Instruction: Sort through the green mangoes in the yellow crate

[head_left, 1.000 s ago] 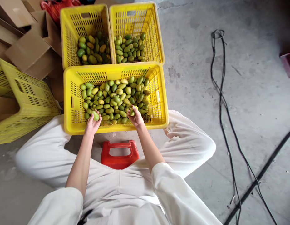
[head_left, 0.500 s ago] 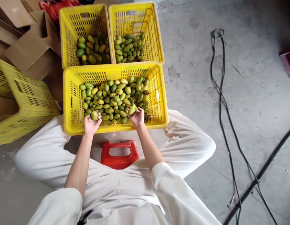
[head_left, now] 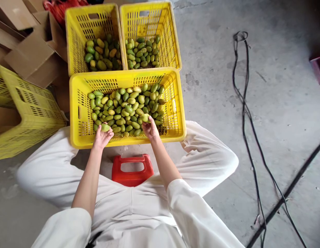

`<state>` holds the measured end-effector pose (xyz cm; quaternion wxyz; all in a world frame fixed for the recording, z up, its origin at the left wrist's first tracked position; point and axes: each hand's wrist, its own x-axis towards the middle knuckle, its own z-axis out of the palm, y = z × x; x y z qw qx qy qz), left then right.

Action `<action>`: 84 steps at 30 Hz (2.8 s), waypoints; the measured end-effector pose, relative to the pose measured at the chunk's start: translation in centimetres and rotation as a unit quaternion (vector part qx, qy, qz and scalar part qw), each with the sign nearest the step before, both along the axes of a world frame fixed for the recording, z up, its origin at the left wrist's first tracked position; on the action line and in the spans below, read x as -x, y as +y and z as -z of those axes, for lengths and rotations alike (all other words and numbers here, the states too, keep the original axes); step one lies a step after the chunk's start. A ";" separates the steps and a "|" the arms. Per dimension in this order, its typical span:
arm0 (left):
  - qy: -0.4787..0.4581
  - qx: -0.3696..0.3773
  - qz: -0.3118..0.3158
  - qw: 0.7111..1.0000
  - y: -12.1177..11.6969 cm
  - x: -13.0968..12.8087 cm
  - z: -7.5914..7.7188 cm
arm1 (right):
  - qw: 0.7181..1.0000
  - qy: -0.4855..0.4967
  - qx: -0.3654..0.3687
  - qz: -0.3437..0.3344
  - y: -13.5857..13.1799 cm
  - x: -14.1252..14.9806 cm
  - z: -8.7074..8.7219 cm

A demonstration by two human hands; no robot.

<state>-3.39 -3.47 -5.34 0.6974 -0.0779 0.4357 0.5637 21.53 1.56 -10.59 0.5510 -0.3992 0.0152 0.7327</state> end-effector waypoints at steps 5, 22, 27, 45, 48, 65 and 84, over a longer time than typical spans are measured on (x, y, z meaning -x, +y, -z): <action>-0.025 0.006 -0.040 0.999 0.3 0.4 -0.2 | 0.999 0.020 0.034 0.009 0.1 -0.3 -1.7; -0.017 -0.050 -0.089 0.995 0.0 0.3 -0.3 | 0.995 0.046 0.006 -0.093 -0.2 -0.2 -1.7; -0.010 -0.032 -0.118 0.992 -0.2 0.3 0.0 | 0.994 -0.007 -0.001 -0.109 -0.2 0.1 -0.8; 0.003 0.006 -0.123 0.992 0.3 0.4 0.2 | 1.000 0.009 0.027 -0.002 0.1 -0.3 -1.1; 0.003 0.021 -0.118 0.993 0.3 0.3 0.1 | 0.999 -0.006 0.029 0.014 0.1 0.0 -0.9; -0.023 0.007 -0.091 0.996 0.1 -0.2 -0.8 | 0.998 0.053 0.046 0.003 -0.2 -0.3 -2.2; -0.012 -0.021 -0.092 0.995 -0.3 0.4 0.1 | 0.996 0.043 0.061 0.048 -0.5 -0.5 -2.4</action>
